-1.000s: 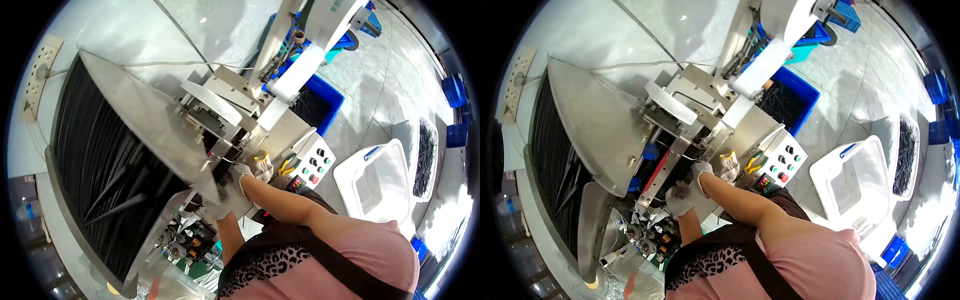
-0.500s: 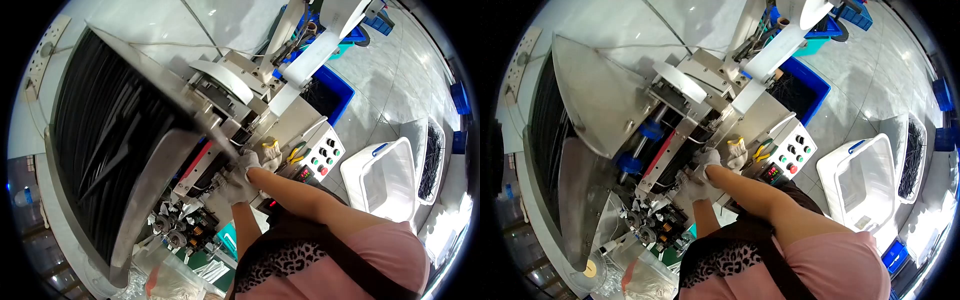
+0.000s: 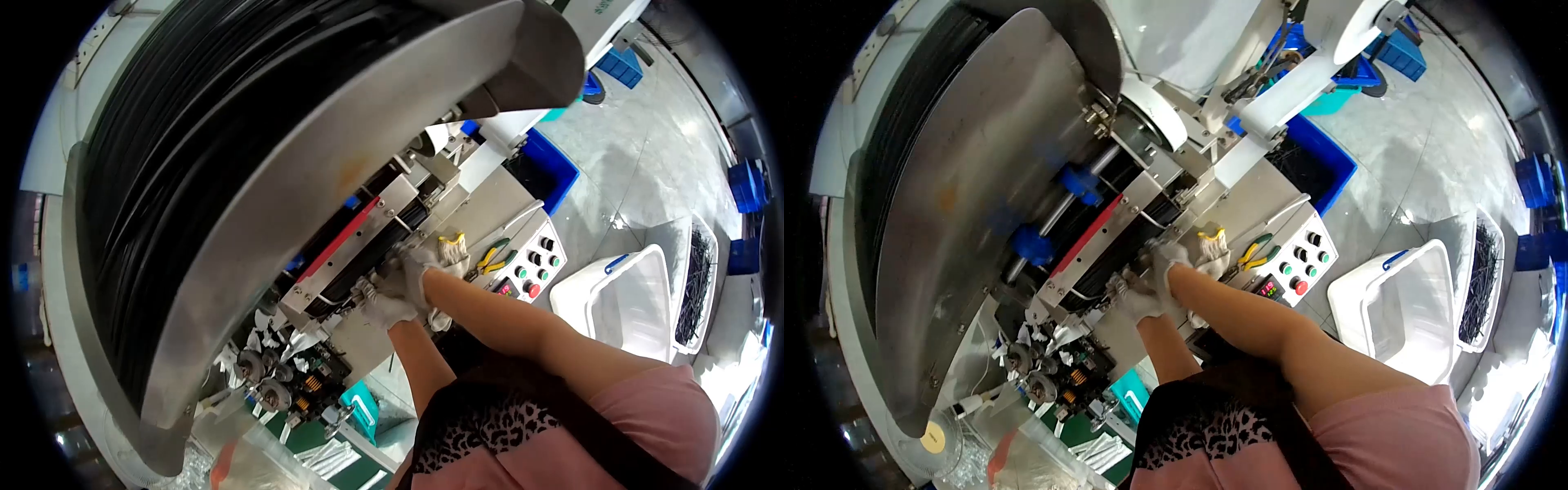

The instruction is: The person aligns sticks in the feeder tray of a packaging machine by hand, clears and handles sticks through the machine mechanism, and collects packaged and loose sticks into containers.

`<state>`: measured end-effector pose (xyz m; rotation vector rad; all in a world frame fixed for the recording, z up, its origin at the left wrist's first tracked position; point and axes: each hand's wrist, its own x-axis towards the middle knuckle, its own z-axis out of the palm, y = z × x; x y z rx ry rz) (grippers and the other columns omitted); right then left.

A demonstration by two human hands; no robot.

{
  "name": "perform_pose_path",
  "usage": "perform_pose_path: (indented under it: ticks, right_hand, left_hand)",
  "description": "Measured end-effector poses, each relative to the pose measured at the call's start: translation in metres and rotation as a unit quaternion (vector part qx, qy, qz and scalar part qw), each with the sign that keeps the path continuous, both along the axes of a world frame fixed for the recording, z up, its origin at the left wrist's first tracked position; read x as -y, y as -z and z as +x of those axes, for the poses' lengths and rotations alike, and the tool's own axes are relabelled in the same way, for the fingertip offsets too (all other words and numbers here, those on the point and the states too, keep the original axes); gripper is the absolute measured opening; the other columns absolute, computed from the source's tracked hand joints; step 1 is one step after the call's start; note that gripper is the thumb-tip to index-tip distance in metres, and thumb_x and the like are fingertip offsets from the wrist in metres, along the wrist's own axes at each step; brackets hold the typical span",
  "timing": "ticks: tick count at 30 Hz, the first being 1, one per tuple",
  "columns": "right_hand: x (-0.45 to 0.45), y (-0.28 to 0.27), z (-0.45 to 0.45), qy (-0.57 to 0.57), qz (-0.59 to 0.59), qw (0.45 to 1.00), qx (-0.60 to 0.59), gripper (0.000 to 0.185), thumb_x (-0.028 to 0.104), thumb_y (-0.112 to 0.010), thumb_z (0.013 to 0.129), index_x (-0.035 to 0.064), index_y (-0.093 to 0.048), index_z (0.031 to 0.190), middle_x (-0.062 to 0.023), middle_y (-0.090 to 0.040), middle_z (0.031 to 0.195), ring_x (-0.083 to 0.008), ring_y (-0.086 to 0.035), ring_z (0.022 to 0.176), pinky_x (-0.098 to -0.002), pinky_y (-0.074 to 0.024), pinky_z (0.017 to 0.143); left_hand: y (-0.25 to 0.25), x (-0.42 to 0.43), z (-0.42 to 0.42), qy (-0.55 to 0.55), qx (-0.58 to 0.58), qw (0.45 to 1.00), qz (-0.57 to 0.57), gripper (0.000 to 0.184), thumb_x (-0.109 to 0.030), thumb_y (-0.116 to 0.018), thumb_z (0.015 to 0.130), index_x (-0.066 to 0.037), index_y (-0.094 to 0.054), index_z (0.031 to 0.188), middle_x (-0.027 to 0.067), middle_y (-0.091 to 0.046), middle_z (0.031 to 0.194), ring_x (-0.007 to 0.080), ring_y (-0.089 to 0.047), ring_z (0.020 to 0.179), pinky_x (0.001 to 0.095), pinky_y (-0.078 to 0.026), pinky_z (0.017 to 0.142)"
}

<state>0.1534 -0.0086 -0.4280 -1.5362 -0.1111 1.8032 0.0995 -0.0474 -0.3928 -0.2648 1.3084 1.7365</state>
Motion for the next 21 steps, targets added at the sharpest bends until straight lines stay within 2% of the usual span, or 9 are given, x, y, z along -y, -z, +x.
perform_pose_path:
  ticks: [6,8,9,12,14,15,16,18,21]
  right_hand:
    - [0.008,-0.012,0.005,-0.337,0.178,0.896,0.227,0.020,0.018,-0.049,0.084,0.0125,-0.062,0.097,-0.0058,-0.062,0.096,-0.0192,-0.061,0.086,-0.0286,-0.0487,0.071]
    - [0.007,-0.029,0.017,-0.442,0.254,0.791,0.338,0.020,0.019,-0.048,0.085,0.0130,-0.063,0.096,-0.0070,-0.062,0.099,-0.0207,-0.061,0.088,-0.0293,-0.0489,0.072]
    - [0.007,-0.036,0.023,-0.483,0.288,0.729,0.391,0.020,0.019,-0.048,0.085,0.0133,-0.064,0.096,-0.0077,-0.062,0.101,-0.0214,-0.061,0.089,-0.0296,-0.0490,0.073]
    - [0.007,-0.051,0.044,-0.503,0.334,0.652,0.460,0.025,0.018,-0.052,0.083,0.0088,-0.058,0.105,-0.0080,-0.061,0.102,-0.0217,-0.059,0.093,-0.0281,-0.0481,0.075]
    - [0.012,-0.070,0.058,-0.504,0.356,0.612,0.494,0.039,0.015,-0.055,0.080,0.0046,-0.051,0.117,-0.0082,-0.061,0.103,-0.0221,-0.058,0.096,-0.0269,-0.0470,0.079]
    - [0.014,-0.054,0.052,-0.312,0.300,0.835,0.340,0.046,0.014,-0.056,0.077,0.0048,-0.047,0.121,-0.0089,-0.061,0.104,-0.0236,-0.058,0.097,-0.0276,-0.0463,0.081]
    - [0.018,-0.032,0.042,-0.085,0.207,0.964,0.146,0.053,0.012,-0.057,0.075,0.0050,-0.044,0.126,-0.0096,-0.061,0.105,-0.0251,-0.057,0.097,-0.0282,-0.0457,0.083]
    - [0.020,0.009,0.030,-0.002,0.269,0.958,0.098,0.061,0.009,-0.054,0.073,0.0048,-0.037,0.131,-0.0152,-0.059,0.107,-0.0311,-0.055,0.099,-0.0334,-0.0443,0.085]
    - [0.018,-0.015,0.043,-0.161,0.258,0.907,0.291,0.066,0.008,-0.055,0.070,-0.0006,-0.032,0.132,-0.0233,-0.052,0.111,-0.0376,-0.052,0.102,-0.0391,-0.0419,0.089]
  left_hand:
    - [0.042,-0.006,-0.019,-0.089,0.214,0.971,0.066,0.018,-0.025,-0.045,0.086,-0.012,-0.047,0.098,0.0091,-0.048,0.102,0.0223,-0.043,0.103,0.0415,-0.033,0.091]
    - [0.071,0.003,-0.021,-0.021,0.142,0.984,0.107,0.022,-0.025,-0.046,0.087,-0.009,-0.050,0.100,0.0099,-0.047,0.103,0.0223,-0.041,0.103,0.0397,-0.030,0.094]
    - [0.093,0.005,-0.026,0.068,-0.097,0.988,0.095,0.022,-0.025,-0.046,0.088,-0.007,-0.051,0.099,0.0101,-0.049,0.103,0.0215,-0.041,0.103,0.0384,-0.030,0.094]
    - [0.119,0.000,-0.065,0.095,0.008,0.987,0.131,0.027,-0.014,-0.049,0.085,-0.002,-0.049,0.110,0.0143,-0.052,0.108,0.0243,-0.053,0.096,0.0373,-0.048,0.084]
    - [0.116,0.001,-0.057,0.154,-0.365,0.918,0.028,0.025,-0.011,-0.050,0.084,0.004,-0.050,0.105,0.0159,-0.052,0.108,0.0254,-0.053,0.097,0.0351,-0.050,0.083]
    - [0.106,0.000,-0.050,0.163,-0.482,0.861,-0.014,0.025,-0.010,-0.050,0.084,0.006,-0.051,0.103,0.0165,-0.052,0.107,0.0258,-0.053,0.097,0.0344,-0.051,0.083]
    - [0.058,-0.004,-0.033,0.110,-0.297,0.949,0.004,0.018,-0.006,-0.054,0.081,0.006,-0.053,0.095,0.0151,-0.054,0.096,0.0247,-0.054,0.088,0.0317,-0.051,0.081]
    - [0.015,-0.010,-0.012,0.055,-0.103,0.993,0.013,0.012,-0.002,-0.058,0.079,0.005,-0.056,0.087,0.0138,-0.055,0.085,0.0235,-0.056,0.079,0.0290,-0.051,0.078]
    - [0.000,-0.014,-0.017,0.016,-0.011,1.000,-0.007,0.021,-0.009,-0.061,0.075,0.005,-0.056,0.089,0.0162,-0.057,0.091,0.0263,-0.057,0.086,0.0329,-0.052,0.079]
